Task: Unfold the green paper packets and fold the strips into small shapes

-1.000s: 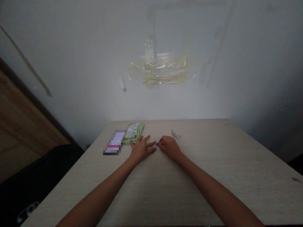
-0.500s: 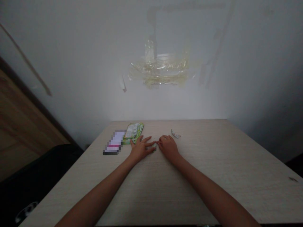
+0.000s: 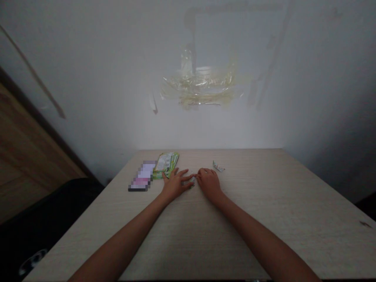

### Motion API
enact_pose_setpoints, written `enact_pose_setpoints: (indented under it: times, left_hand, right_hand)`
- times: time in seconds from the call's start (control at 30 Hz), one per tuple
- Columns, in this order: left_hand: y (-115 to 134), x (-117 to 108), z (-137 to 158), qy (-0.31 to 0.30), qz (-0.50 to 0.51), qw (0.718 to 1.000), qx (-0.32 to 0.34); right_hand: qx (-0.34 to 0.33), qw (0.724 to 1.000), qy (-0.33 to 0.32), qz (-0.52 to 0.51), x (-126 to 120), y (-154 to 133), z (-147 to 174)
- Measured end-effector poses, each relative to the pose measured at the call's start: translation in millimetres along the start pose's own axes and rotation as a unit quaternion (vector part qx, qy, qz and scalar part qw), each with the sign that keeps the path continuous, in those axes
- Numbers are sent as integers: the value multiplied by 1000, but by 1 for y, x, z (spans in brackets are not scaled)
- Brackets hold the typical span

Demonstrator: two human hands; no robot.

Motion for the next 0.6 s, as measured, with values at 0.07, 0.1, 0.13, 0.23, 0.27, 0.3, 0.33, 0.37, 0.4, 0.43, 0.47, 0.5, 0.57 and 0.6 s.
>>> enact_pose_setpoints:
  times: [0.07, 0.1, 0.13, 0.23, 0.27, 0.3, 0.33, 0.37, 0.4, 0.43, 0.47, 0.5, 0.57, 0.6]
  left_hand:
    - [0, 0, 0, -1, -1, 1000, 1]
    - [0, 0, 0, -1, 0, 1000, 1]
    - [0, 0, 0, -1, 2, 1000, 1]
    - [1, -1, 1, 3, 9, 1000, 4]
    - [1, -2, 1, 6, 9, 1000, 3]
    - [1, -3, 1, 10, 9, 1000, 1]
    - [1, -4, 1, 15, 8, 1000, -3]
    - [0, -4, 1, 19, 6, 1000, -6]
    - [0, -5, 2, 23, 5, 1000, -9]
    - [0, -6, 2, 25, 3, 1000, -9]
    - [0, -6, 2, 26, 1, 1000, -7]
    - [-1, -6, 3, 27, -1, 1000, -8]
    - [-2, -7, 3, 28, -3, 1000, -10]
    - [-2, -7, 3, 27, -4, 1000, -11]
  right_hand:
    - [21, 999, -7, -25, 2, 6, -1]
    - [28, 999, -7, -40, 3, 9, -2]
    - [32, 998, -4, -56, 4, 12, -3]
    - [30, 993, 10, -110, 7, 20, -5]
    - [29, 991, 9, -129, 9, 22, -5]
    - [26, 989, 7, -144, 11, 24, -5]
    - [23, 988, 9, -154, 12, 25, -5]
    - [19, 986, 7, -164, 13, 25, -5]
    - [15, 985, 7, -170, 12, 24, -5]
    - [11, 985, 7, -174, 11, 23, -5]
    - [5, 985, 7, -175, 10, 21, -5]
    - [0, 985, 10, -171, 7, 19, -4]
    - [-22, 988, 12, -154, 2, 11, -3]
    - [-34, 988, 13, -147, -1, 7, -2]
Point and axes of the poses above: each hand's wrist, its own z-axis away from the middle knuckle, its own x-axis out of the palm, y = z × x, the point moved 10 cm from there along -z, towards the middle knuckle, and after that the axes turned 2 degrees about z, right-handed, at the moved point
